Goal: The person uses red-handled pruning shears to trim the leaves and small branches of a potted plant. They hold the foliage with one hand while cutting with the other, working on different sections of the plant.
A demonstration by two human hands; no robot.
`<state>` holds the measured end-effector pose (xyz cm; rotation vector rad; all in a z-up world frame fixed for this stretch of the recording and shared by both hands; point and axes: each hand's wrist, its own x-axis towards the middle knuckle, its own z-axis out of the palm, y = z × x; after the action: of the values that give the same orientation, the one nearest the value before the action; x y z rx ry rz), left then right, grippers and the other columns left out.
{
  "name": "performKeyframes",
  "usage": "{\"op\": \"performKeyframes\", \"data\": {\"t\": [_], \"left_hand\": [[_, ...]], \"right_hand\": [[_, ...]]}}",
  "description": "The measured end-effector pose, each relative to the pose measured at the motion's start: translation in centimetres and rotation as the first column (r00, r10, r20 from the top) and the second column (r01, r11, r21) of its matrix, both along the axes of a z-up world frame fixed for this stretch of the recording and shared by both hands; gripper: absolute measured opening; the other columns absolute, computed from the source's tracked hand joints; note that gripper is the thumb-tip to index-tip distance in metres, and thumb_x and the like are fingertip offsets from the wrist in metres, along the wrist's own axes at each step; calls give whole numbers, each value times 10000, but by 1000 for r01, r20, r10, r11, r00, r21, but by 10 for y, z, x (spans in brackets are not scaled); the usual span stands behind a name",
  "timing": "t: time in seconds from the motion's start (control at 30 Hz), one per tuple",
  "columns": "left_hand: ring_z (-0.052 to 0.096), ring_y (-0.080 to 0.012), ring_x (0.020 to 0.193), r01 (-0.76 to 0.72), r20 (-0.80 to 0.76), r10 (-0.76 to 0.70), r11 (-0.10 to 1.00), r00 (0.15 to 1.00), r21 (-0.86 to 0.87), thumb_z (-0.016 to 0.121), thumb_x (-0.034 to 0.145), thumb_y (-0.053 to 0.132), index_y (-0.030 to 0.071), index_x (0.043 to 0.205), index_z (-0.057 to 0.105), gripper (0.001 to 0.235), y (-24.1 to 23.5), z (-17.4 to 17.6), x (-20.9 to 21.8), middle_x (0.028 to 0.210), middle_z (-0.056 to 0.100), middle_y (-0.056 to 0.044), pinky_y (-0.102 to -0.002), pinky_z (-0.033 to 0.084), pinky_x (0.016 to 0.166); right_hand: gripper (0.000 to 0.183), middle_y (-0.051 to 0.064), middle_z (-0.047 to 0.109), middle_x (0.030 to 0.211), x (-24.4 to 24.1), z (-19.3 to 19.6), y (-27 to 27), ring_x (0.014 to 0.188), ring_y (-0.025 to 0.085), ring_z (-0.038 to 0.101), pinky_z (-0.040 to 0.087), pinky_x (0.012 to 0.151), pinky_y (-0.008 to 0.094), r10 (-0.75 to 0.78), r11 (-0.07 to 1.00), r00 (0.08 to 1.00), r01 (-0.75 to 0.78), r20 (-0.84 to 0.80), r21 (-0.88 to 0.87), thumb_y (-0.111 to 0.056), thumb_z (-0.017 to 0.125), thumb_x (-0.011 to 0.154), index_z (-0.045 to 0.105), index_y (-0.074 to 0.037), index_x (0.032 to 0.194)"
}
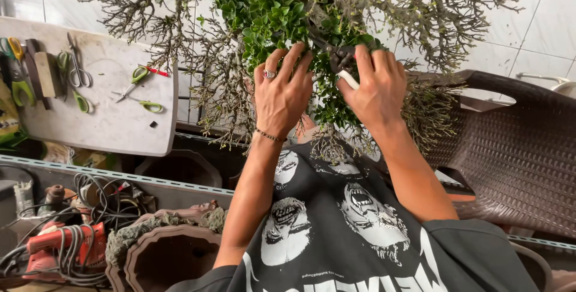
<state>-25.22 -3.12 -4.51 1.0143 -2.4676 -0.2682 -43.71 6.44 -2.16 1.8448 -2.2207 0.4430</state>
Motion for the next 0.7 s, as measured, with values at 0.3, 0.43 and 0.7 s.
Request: {"op": "performKeyframes", "data": {"t": [0.3,0.43,0.7], "left_hand": [[559,-248,1274,-25,2,25,1000,1000,14,788,910,207,225,1278,728,373,3,5,4,1422,636,-47,-412,470,986],[565,-248,1266,-15,-6,15,1000,1000,7,749,940,232,223,1289,717,351,3,3,6,1407,640,-51,-411,467,973],[567,-243,1226,-67,-85,70,997,994,44,674,1026,387,231,1448,608,455,-1,5,0,1294,661,-61,-405,444,939]], "right_hand": [[393,134,681,937,-5,-11,-4,801,291,710,603,609,396,21,1000,999,-20,-47,9,-262,842,855,710,-41,1151],[353,135,686,876,-3,-2,5,726,271,707,591,551,363,10,998,1000,-11,25,55,-224,829,868,724,-27,1143],[338,197,703,814,-18,3,24,720,306,710,537,502,375,-79,978,785,-58,614,199,-285,782,972,755,25,1106]]}}
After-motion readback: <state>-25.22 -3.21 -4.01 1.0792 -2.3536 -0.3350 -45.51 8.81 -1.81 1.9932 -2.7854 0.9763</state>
